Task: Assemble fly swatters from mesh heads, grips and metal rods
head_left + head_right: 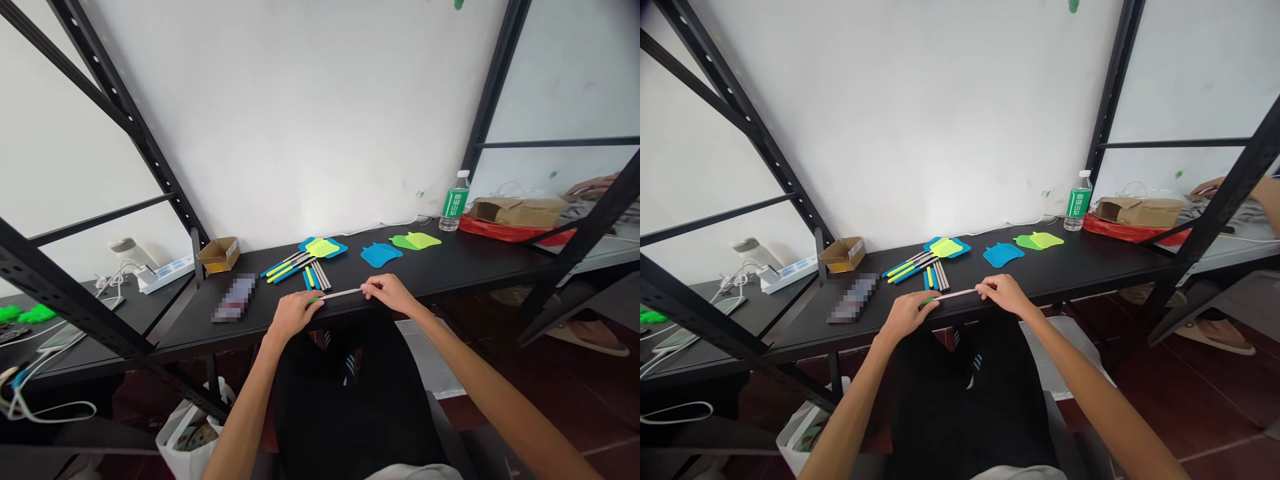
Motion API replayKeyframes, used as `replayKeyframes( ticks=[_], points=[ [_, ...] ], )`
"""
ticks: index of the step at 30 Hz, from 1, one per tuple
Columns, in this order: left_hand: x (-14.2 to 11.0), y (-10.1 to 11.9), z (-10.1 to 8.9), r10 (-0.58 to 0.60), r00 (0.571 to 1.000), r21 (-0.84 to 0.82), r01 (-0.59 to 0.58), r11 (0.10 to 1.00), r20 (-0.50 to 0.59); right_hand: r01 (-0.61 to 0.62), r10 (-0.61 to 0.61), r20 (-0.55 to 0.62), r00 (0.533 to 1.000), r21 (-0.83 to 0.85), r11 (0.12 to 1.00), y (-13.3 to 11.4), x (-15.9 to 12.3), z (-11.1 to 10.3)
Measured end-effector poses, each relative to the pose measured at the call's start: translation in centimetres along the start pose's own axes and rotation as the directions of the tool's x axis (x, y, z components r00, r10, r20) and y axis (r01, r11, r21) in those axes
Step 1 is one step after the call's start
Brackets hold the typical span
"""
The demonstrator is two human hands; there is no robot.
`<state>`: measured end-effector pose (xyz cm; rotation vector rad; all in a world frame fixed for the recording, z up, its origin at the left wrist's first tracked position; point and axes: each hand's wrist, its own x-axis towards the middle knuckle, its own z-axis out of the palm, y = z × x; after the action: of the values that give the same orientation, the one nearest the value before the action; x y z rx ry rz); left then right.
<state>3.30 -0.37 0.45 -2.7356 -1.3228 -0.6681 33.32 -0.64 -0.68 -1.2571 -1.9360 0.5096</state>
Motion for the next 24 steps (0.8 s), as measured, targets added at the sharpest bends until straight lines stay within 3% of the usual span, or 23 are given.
replayKeyframes(
  ticks=[6,24],
  points=[
    [-0.05,0.24,-0.23,-0.008,1.0,0.018,0.008,1.0,-0.015,-0.018,0.017,0.01,1.0,0.096,0.995,-0.42,-0.09,0.03],
    [-0.01,0.37,-0.27,-0.026,1.0,0.026,0.026,0.999,0.0,-0.006,0.006,0.006,1.0,0.078,0.997,-0.38,-0.1,0.01]
  ],
)
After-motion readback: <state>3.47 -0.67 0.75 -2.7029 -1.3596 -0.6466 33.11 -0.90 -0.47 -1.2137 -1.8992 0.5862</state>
